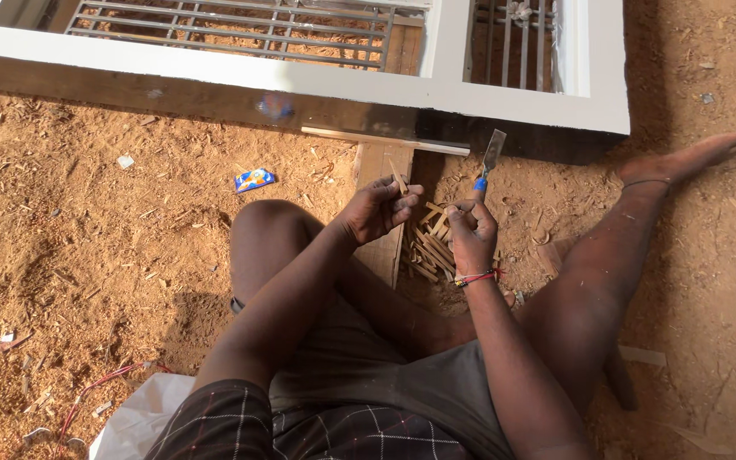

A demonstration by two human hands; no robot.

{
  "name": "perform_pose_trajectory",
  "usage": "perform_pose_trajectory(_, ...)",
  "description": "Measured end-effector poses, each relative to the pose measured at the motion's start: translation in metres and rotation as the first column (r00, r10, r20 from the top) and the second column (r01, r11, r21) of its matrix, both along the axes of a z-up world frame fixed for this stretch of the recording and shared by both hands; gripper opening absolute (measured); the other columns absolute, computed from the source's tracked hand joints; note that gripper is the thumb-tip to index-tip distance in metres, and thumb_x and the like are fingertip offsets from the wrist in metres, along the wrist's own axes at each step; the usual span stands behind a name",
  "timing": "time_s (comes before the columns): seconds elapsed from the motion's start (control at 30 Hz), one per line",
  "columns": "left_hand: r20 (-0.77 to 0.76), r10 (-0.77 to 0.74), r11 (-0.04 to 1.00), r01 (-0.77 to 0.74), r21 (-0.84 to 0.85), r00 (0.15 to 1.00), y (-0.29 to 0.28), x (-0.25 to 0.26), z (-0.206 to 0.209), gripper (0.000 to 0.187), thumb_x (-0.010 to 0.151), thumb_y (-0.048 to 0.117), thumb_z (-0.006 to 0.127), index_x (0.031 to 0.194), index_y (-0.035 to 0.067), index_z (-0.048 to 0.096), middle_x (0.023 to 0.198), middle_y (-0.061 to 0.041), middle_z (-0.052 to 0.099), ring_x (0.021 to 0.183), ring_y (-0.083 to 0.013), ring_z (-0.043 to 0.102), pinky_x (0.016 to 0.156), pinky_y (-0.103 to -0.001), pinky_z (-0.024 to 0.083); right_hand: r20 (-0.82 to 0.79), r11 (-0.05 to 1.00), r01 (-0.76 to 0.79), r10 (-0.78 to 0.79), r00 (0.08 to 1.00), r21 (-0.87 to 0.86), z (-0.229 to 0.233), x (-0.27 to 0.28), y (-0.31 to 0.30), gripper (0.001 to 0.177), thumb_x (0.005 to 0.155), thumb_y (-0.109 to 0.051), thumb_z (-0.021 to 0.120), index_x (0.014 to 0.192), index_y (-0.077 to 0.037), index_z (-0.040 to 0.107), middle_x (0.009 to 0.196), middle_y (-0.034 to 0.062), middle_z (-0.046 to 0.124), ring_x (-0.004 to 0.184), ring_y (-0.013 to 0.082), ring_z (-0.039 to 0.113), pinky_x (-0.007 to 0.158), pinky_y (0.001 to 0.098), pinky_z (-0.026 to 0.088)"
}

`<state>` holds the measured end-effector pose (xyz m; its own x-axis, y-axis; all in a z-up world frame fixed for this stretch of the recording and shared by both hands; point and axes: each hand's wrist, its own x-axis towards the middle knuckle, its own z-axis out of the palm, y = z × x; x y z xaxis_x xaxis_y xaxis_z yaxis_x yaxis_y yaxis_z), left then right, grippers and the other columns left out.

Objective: The person carves a recess into a white wooden door frame using a chisel and handles small wooden shims while sitting on the ground.

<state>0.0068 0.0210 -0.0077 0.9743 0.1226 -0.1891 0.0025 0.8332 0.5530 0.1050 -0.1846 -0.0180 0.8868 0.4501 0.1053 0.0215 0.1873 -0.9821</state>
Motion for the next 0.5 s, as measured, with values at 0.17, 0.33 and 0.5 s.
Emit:
perform_pose_trajectory(0.17, -0.001, 0.033, 0.998, -0.033, -0.051, 0.999, 0.007, 0.004, -0.013, 0.025, 0.112, 0.018, 0.046, 0.125, -0.001, 0.057, 0.115, -0.014, 0.070, 0.097, -0.0198, 0.074, 0.082, -0.034, 0.063, -0.025, 0.997, -0.072, 0.072, 0.997, 0.020, -0.011, -0.006, 0.008, 0.002, 0.098, -0.006, 0.069, 0.097, -0.008, 0.068, 0.066, -0.0103, 0.050, 0.054, -0.0002, 0.041, 0.048, 0.0182, 0.033)
perform_pose_trajectory(0.33, 0.015, 0.087, 0.996, -0.087, -0.016, 0.996, 0.012, 0.009, -0.021, 0.014, 0.110, 0.018, 0.049, 0.113, 0.008, 0.058, 0.112, -0.011, 0.072, 0.091, -0.0191, 0.073, 0.079, -0.034, 0.062, -0.015, 0.995, -0.093, 0.093, 0.996, -0.041, -0.014, -0.013, 0.013, 0.004, 0.096, -0.006, 0.070, 0.099, -0.008, 0.068, 0.069, -0.0100, 0.053, 0.057, -0.0004, 0.046, 0.049, 0.0184, 0.040)
perform_pose_trajectory(0.5, 0.070, 0.114, 0.988, -0.121, 0.100, 0.991, 0.014, 0.014, -0.030, 0.010, 0.106, 0.005, 0.053, 0.112, 0.011, 0.059, 0.108, -0.010, 0.072, 0.092, -0.0203, 0.071, 0.081, -0.036, 0.059, -0.001, 0.991, -0.126, 0.126, 0.992, -0.047, -0.013, -0.015, 0.014, 0.004, 0.097, -0.006, 0.069, 0.100, -0.008, 0.069, 0.071, -0.0096, 0.056, 0.058, 0.0003, 0.047, 0.050, 0.0183, 0.041)
